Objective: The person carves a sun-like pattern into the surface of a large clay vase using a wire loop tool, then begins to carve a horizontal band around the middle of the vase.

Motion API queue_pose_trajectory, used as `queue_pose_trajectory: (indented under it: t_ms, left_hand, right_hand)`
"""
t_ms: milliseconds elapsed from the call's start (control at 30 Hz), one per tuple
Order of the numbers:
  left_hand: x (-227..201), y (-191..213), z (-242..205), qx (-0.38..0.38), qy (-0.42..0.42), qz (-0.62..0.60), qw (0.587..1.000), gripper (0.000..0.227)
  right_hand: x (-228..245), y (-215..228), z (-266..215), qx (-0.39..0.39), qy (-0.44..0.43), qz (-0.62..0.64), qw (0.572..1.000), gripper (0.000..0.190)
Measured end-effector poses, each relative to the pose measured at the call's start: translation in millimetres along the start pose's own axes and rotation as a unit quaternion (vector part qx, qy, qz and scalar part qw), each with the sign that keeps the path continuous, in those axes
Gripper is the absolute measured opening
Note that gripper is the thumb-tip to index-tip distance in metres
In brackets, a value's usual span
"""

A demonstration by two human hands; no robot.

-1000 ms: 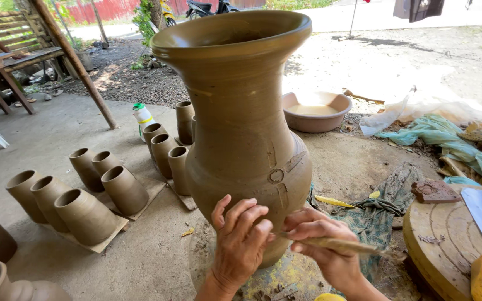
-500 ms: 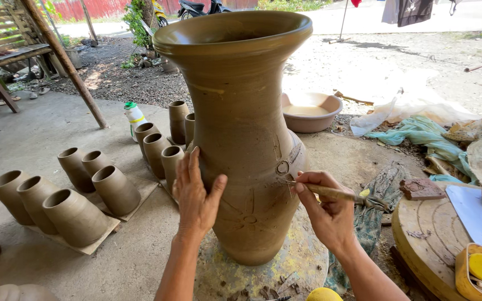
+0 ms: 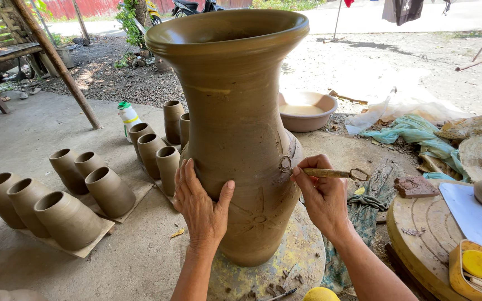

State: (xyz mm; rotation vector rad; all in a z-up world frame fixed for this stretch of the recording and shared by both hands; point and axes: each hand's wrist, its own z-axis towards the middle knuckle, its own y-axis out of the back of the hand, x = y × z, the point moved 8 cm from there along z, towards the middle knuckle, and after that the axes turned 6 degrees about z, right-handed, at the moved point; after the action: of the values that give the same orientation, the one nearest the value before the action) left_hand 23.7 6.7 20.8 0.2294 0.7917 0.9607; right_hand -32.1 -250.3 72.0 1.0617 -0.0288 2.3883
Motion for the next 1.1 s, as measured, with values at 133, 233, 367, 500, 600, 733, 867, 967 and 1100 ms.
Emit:
queue_pose_trajectory:
  t_ms: [133, 233, 367, 500, 600, 733, 867, 967, 1100]
  left_hand:
    - [-3, -1, -4, -0.017, 0.001, 0.008, 1.000, 0.107]
    - [-8, -1, -8, -0.041, -0.011, 0.008, 0.999, 0.106]
    - [-13, -3, -12, -0.052, -0.027, 0.031, 0.998, 0.105]
    - [-9, -1, -15, -0.049, -0.038, 0.056, 0.996, 0.099]
    - [-2, 5, -10, -0.049, -0.036, 0.044, 0.997, 0.099]
    - [2, 4, 1, -0.028, -0.035, 0.018, 0.999, 0.112]
    - [0, -6, -1, 0.019, 0.000, -0.067, 0.998, 0.119]
    - [-7, -5, -5, 0.000, -0.010, -0.074, 0.997, 0.117]
    - [-12, -6, -9, -0.011, -0.008, -0.039, 0.999, 0.115]
  right_hand:
    - [-2, 1, 3, -0.009, -0.010, 0.007, 1.000, 0.018]
    - [-1, 2, 4, -0.012, -0.006, -0.007, 1.000, 0.017]
    - [-4, 4, 4, -0.010, -0.051, -0.070, 0.996, 0.016]
    - [3, 1, 13, 0.015, -0.034, -0.079, 0.996, 0.015]
    - [4, 0, 22, 0.031, -0.046, -0.098, 0.994, 0.016]
    - [-5, 1, 22, 0.040, -0.114, -0.102, 0.987, 0.019]
    - [-8, 1, 24, 0.040, -0.115, -0.108, 0.987, 0.019]
    - [-11, 3, 27, 0.026, -0.095, -0.098, 0.990, 0.019]
    - [-19, 4, 30, 0.013, -0.084, -0.106, 0.991, 0.018]
